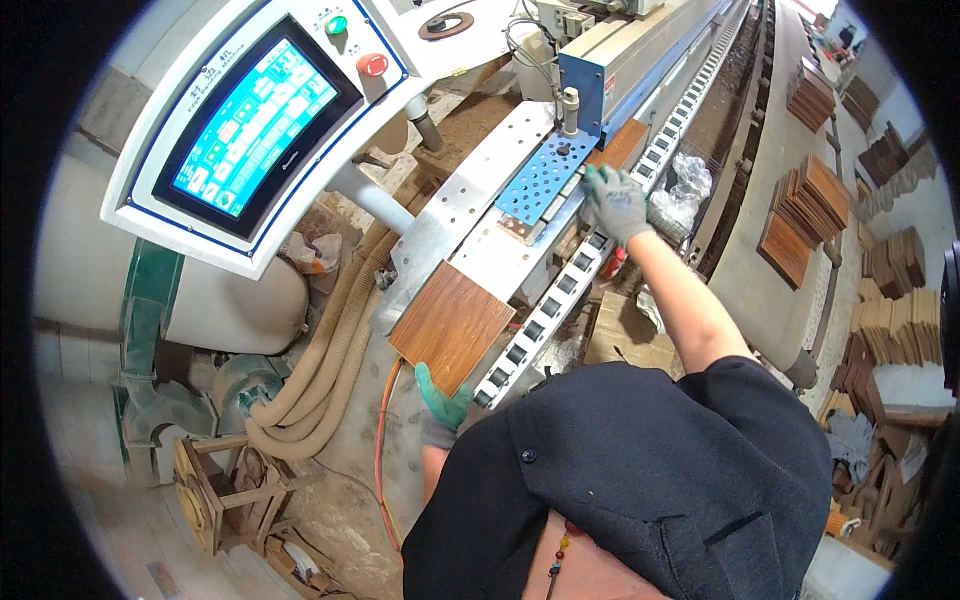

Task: The person operates a CNC router in a woodworking shop. They repeatedly pick up wooden panels, place them on the machine bed, align them against the fence, and engage the machine to process the wood. After each cycle, they remove the processed panel and place it on a nearby stack.

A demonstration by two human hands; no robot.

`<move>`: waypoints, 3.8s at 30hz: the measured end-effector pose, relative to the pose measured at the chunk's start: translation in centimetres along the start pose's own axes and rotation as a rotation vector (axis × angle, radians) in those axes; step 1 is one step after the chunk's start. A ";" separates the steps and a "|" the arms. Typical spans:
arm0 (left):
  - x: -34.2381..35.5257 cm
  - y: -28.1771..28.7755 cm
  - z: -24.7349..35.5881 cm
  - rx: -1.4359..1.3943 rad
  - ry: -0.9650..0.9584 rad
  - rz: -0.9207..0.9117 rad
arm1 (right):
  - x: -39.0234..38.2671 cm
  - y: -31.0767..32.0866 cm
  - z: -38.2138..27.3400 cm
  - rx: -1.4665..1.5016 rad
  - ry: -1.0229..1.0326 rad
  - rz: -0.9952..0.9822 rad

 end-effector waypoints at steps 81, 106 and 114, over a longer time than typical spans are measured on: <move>-3.9 -2.8 -5.9 -0.045 0.071 0.328 | -11.6 0.8 -15.3 0.239 0.419 -0.156; -2.0 -2.7 -3.3 -0.255 0.065 0.250 | -3.1 -1.1 -3.5 0.013 0.268 -0.126; -2.4 -2.3 -3.1 -0.148 0.043 0.199 | 1.2 -2.2 2.6 0.000 0.134 -0.094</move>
Point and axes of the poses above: each hand's wrist, its own x-axis towards the middle knuckle, its own y-axis out of the back of the hand, z = x × y, the point moved 9 cm from there along x, towards the middle knuckle, and after that the axes turned 6 degrees about x, right-handed, at the moved point
